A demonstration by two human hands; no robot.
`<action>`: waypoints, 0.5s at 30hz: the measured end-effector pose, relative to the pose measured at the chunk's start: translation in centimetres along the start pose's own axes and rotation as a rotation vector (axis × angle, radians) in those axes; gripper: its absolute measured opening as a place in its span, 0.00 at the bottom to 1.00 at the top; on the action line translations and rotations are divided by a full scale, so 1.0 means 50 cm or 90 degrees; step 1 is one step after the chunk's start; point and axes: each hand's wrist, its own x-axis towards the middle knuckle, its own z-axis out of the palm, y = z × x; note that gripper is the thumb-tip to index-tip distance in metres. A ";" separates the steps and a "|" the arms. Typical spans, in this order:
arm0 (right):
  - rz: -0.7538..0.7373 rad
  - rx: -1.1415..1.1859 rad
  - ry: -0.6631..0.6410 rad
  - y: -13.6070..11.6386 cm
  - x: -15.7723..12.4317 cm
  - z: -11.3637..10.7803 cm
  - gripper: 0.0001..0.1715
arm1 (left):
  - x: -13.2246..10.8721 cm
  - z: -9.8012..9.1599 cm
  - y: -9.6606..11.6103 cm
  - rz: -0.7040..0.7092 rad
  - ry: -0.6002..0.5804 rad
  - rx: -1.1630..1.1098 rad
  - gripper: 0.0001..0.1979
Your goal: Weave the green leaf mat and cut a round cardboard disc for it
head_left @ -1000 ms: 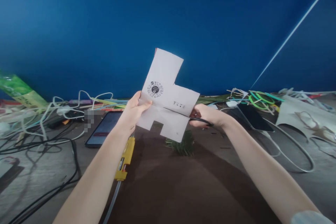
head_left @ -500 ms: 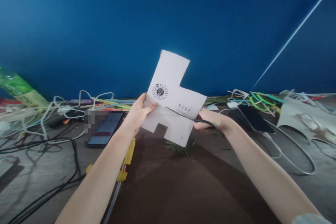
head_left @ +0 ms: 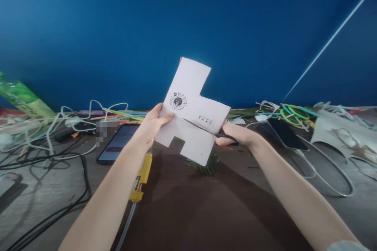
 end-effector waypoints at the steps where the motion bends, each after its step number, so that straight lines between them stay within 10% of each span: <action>1: -0.009 0.012 -0.004 -0.001 0.000 0.001 0.13 | 0.001 -0.001 0.001 -0.014 0.000 -0.013 0.15; 15: -0.008 0.002 0.030 0.017 0.010 -0.007 0.26 | -0.007 0.008 0.006 -0.018 0.008 -0.026 0.16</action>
